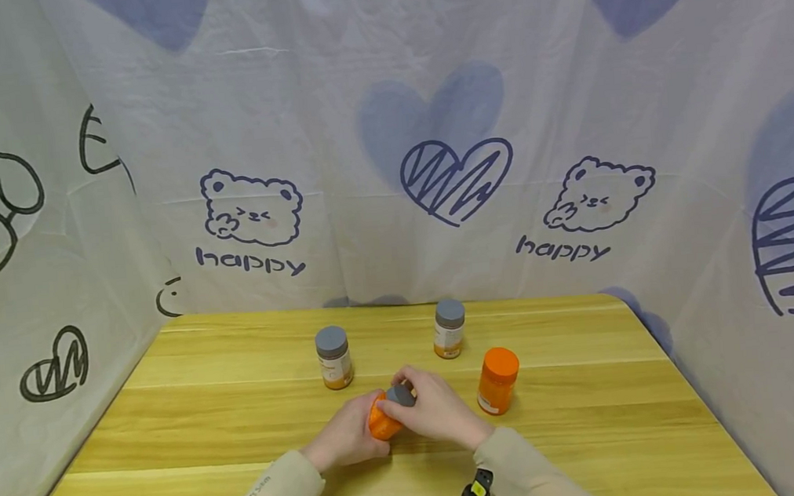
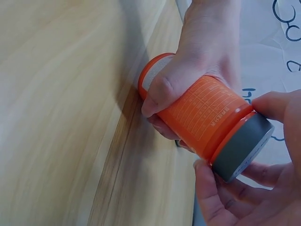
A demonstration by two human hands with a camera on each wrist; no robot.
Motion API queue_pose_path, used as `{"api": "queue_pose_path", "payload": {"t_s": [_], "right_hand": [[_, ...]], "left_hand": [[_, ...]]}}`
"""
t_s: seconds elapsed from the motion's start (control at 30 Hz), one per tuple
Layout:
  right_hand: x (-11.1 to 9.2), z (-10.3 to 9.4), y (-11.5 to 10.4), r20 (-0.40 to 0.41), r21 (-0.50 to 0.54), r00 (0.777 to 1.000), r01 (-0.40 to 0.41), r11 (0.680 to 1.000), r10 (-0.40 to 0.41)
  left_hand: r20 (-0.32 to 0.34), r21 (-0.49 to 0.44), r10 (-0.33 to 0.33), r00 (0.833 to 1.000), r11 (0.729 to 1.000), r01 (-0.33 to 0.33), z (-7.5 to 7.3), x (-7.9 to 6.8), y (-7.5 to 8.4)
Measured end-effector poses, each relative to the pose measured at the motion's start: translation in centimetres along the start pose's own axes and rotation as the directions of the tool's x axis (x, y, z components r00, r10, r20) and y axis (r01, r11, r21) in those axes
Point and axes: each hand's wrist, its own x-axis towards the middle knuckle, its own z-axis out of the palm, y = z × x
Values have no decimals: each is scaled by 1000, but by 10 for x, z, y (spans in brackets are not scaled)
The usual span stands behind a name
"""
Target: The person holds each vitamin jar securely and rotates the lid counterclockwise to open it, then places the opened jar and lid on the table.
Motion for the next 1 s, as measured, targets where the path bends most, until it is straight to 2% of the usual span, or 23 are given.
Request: {"api": "queue_pose_path", "payload": {"t_s": [0.73, 1.0], "right_hand": [[0, -2, 0, 58, 9, 998, -13, 1000, 12], [0, -2, 2, 70, 27, 997, -10, 1000, 8]], "left_hand": [[8, -5, -12, 1000, 1000, 12, 1, 0, 1], [1, -14, 2, 1000, 1000, -2, 1, 0, 2]]}}
